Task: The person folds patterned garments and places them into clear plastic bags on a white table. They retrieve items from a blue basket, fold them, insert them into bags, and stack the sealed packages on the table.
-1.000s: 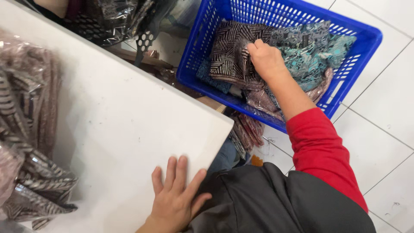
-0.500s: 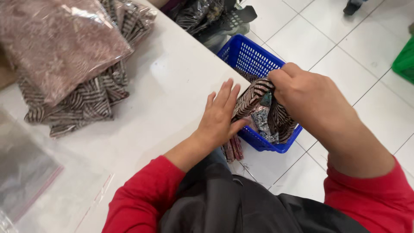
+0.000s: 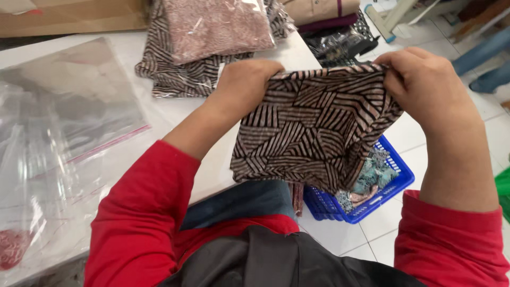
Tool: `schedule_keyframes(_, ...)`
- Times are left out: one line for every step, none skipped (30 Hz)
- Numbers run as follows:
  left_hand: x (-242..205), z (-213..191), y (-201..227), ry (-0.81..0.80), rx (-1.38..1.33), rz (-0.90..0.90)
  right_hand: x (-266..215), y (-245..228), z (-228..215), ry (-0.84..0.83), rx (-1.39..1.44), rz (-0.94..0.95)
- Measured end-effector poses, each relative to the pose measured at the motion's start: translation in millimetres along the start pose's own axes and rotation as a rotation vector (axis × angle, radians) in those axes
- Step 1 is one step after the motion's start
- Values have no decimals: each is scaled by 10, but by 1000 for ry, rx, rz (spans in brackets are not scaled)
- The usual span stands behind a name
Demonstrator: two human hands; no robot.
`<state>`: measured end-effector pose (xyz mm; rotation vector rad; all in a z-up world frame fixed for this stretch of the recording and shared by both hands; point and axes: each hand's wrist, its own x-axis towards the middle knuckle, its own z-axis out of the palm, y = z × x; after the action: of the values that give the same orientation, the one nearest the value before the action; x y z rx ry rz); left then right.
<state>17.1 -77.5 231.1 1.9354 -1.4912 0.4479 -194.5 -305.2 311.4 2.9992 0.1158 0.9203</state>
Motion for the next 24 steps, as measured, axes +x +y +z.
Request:
schedule_keyframes(81,-79,-72,49,28,23,39,13,35,36,-19,7)
schedule_keyframes(169,-155,-130,95,51,51,57,19,36,71,-41,20)
schedule_keyframes(217,-239,-172,140,75,79,71,19,35,106,-61,32)
schedule_keyframes(211,-315,-188,170,101,99,34,-4,15,134,-67,2)
schedule_keyframes(198,-389,-202,199,126,119,-6,-23,-16,162,-72,-28)
schedule_keyframes(150,-439,-194,221,146,139,-81,-83,-16,172,-94,-50)
schedule_keyframes(46,-473,-169,222,140,159,-158,-137,-16,183,-117,-72)
schedule_keyframes(-96,-503,-141,221,134,186,-233,-212,55,187,-161,-84)
schedule_keyframes(-262,-518,-114,218,128,214,-328,-275,100,190,-204,-97)
schedule_keyframes(-455,-498,-84,168,171,219,-442,-359,196,179,-208,-116)
schedule_keyframes(-666,-452,-57,118,213,224,-550,-460,374,167,-212,-136)
schedule_keyframes(-897,-384,-28,110,232,237,-675,-555,560,93,-169,-109)
schedule_keyframes(-1126,-303,-12,102,250,250,-791,-641,771,35,-67,-109)
schedule_keyframes(-1342,-209,-14,34,255,227,-926,-747,987,-56,-79,-122)
schedule_keyframes(-1537,-113,-32,-35,260,205,-1040,-860,1225,-83,-13,-112)
schedule_keyframes(-1708,-18,-47,-133,263,149,-1135,-947,1433,-110,51,-104)
schedule_keyframes(-1857,67,-64,-231,265,94,-1246,-1007,1576,-138,114,-97)
schedule_keyframes(-1975,138,-99,-330,267,41,-1345,-1065,1701,-165,177,-89)
schedule_keyframes(-2065,197,-139,-268,283,69,-1425,-1106,1798,-147,186,-65)
schedule_keyframes(-2151,242,-146,-206,296,91,-1512,-1145,1839,-134,195,-43)
schedule_keyframes(-2221,273,-135,-145,308,113,-1591,-1176,1839,-121,205,-21)
schedule_keyframes(-2269,285,-131,-148,307,111,-1646,-1197,1818,-142,256,-10)
schedule_keyframes(-2306,278,-119,-152,306,109,-1678,-1206,1781,-163,307,0)
schedule_keyframes(-2280,272,-148,-145,317,115,-1623,-1158,1787,-170,352,2)
